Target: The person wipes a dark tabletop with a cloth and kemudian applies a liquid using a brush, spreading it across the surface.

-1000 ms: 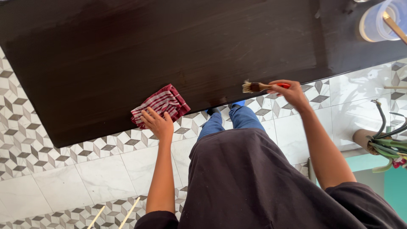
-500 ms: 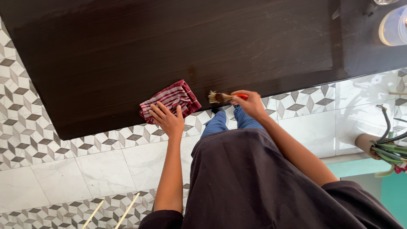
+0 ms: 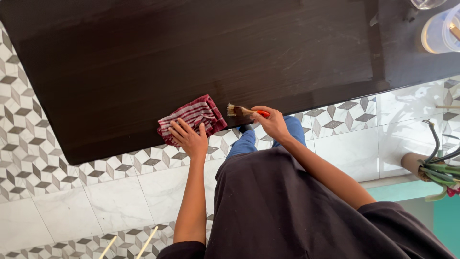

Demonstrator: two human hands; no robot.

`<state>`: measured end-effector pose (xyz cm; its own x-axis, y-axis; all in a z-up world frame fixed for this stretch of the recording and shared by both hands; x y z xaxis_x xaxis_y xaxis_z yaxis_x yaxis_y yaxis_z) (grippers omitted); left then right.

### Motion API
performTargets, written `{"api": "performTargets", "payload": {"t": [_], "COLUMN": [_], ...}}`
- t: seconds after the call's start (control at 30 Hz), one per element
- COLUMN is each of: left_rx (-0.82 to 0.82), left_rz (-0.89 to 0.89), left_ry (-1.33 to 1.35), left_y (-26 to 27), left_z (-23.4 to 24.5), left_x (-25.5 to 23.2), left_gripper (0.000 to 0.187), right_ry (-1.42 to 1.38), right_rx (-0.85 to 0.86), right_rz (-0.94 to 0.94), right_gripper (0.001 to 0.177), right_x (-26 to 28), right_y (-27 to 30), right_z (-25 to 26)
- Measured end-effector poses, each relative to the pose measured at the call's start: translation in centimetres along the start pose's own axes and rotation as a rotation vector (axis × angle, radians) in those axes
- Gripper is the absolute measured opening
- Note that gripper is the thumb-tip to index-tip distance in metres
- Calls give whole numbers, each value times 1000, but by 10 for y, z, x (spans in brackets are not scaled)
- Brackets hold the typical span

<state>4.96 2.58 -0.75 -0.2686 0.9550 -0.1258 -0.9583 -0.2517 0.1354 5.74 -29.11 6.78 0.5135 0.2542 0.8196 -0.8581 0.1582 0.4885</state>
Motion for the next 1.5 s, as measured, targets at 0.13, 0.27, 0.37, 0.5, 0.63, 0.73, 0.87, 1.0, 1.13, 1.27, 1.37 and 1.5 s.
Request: {"api": "performTargets", "payload": {"t": [0.13, 0.27, 0.37, 0.5, 0.63, 0.73, 0.87, 1.0, 1.13, 1.27, 1.37, 1.5], "left_rx": [15, -9, 21, 14, 53, 73, 102, 125, 144, 164, 169, 176], "left_rz": [13, 10, 42, 43, 102, 129, 149, 168, 185, 188, 184, 197], "left_ry": [23, 33, 24, 50, 29, 28, -12, -12, -14, -11, -18, -16], "left_y": [1, -2, 2, -4, -5, -5, -7, -8, -9, -10, -10, -9], "left_z": [-3, -4, -3, -7, -7, -3, -1, 1, 1, 2, 2, 4], "left_x": [3, -4, -5, -9, -14, -17, -22, -24, -25, -26, -27, -28], "left_gripper": [93, 92, 91, 91, 88, 89, 88, 89, 89, 90, 90, 90], "right_ry": [-103, -106, -150, -189, -267, -148, -238, -270, -248, -263, -255, -265], "right_rx": [-56, -98, -138, -187, -230, -298, -364, -445, -511, -588, -637, -675], "right_rz": [12, -80, -37, -62, -50, -99, -72, -91, -87, -99, -91, -74], "right_gripper": [33, 34, 34, 35, 35, 34, 33, 33, 31, 28, 26, 24], "right_x": [-5, -16, -23, -40, -53, -68, -85, -101, -113, -126, -136, -146], "right_y": [5, 10, 7, 11, 10, 12, 14, 16, 19, 19, 20, 23], "right_z": [11, 33, 53, 76, 103, 131, 166, 203, 238, 272, 296, 324]}}
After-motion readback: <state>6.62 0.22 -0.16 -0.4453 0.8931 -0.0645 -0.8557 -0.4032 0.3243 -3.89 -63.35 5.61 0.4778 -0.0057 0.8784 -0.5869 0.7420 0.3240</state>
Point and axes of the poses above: each hand's wrist, its own y-axis away from the middle knuckle, its own z-axis out of the back of the hand, x = y × z, the point moved 5 cm from there along -y, towards the middle knuckle, and after that the axes turned 6 degrees about -x, right-handed, at the moved point
